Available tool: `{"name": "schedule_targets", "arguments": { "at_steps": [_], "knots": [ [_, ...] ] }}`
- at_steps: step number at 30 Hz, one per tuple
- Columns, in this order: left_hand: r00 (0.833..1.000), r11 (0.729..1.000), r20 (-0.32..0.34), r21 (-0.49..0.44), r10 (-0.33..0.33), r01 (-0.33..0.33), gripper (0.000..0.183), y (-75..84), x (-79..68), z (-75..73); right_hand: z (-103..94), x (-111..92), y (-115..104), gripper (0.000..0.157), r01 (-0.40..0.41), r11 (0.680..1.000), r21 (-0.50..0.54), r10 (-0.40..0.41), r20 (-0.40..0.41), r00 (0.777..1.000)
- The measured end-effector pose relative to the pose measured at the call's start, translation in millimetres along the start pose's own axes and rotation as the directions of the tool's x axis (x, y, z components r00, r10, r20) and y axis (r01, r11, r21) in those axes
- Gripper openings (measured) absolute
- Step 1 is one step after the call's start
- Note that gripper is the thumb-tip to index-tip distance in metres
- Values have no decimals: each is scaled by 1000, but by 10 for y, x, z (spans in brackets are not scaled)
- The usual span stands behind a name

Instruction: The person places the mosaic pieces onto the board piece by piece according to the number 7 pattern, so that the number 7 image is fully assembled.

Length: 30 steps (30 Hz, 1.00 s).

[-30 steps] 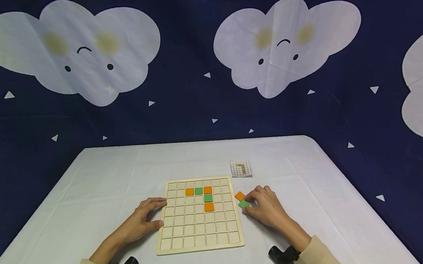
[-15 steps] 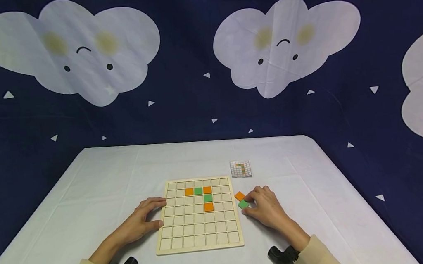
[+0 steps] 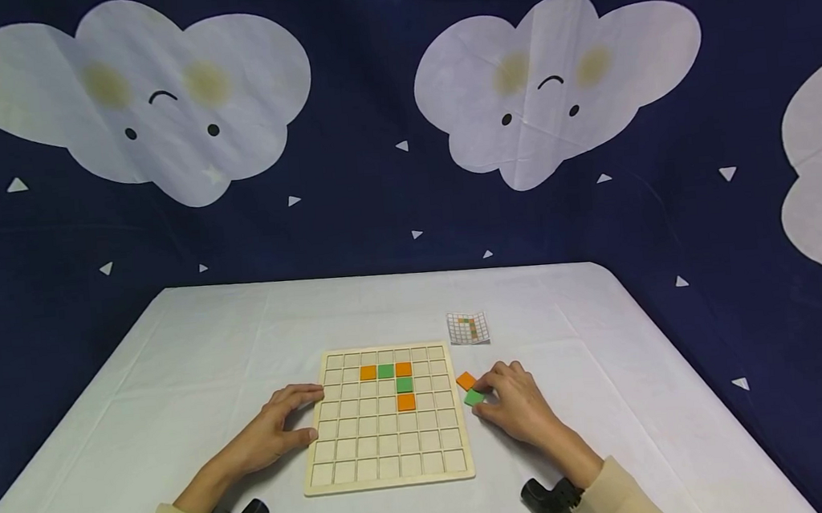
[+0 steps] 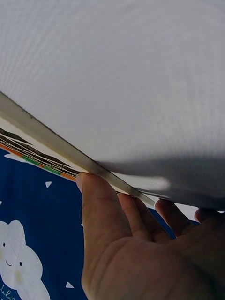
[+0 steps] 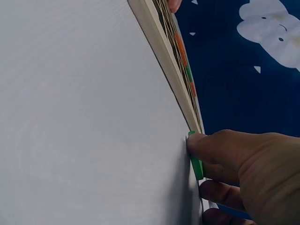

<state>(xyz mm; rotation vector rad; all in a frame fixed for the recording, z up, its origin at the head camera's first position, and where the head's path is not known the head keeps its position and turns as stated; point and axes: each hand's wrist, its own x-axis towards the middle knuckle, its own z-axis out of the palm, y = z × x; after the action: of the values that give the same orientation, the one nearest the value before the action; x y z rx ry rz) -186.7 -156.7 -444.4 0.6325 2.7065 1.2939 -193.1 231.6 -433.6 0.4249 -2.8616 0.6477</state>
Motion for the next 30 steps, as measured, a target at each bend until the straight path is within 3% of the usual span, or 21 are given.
{"name": "schedule_targets", "arguments": {
  "at_steps": [18, 26, 30],
  "knots": [
    [1000, 1000, -18, 13, 17, -16, 50, -9, -1, 11, -24, -39, 39, 20, 3, 1000, 9, -2, -24, 1000],
    [994, 997, -83, 35, 76, -74, 50, -9, -18, 40, -23, -41, 44, 18, -6, 1000, 16, 6, -21, 1000],
    [997, 999, -62, 8, 48, -47, 50, -12, -8, 32, -32, -38, 38, 19, -1, 1000, 20, 2, -28, 1000]
  ]
}}
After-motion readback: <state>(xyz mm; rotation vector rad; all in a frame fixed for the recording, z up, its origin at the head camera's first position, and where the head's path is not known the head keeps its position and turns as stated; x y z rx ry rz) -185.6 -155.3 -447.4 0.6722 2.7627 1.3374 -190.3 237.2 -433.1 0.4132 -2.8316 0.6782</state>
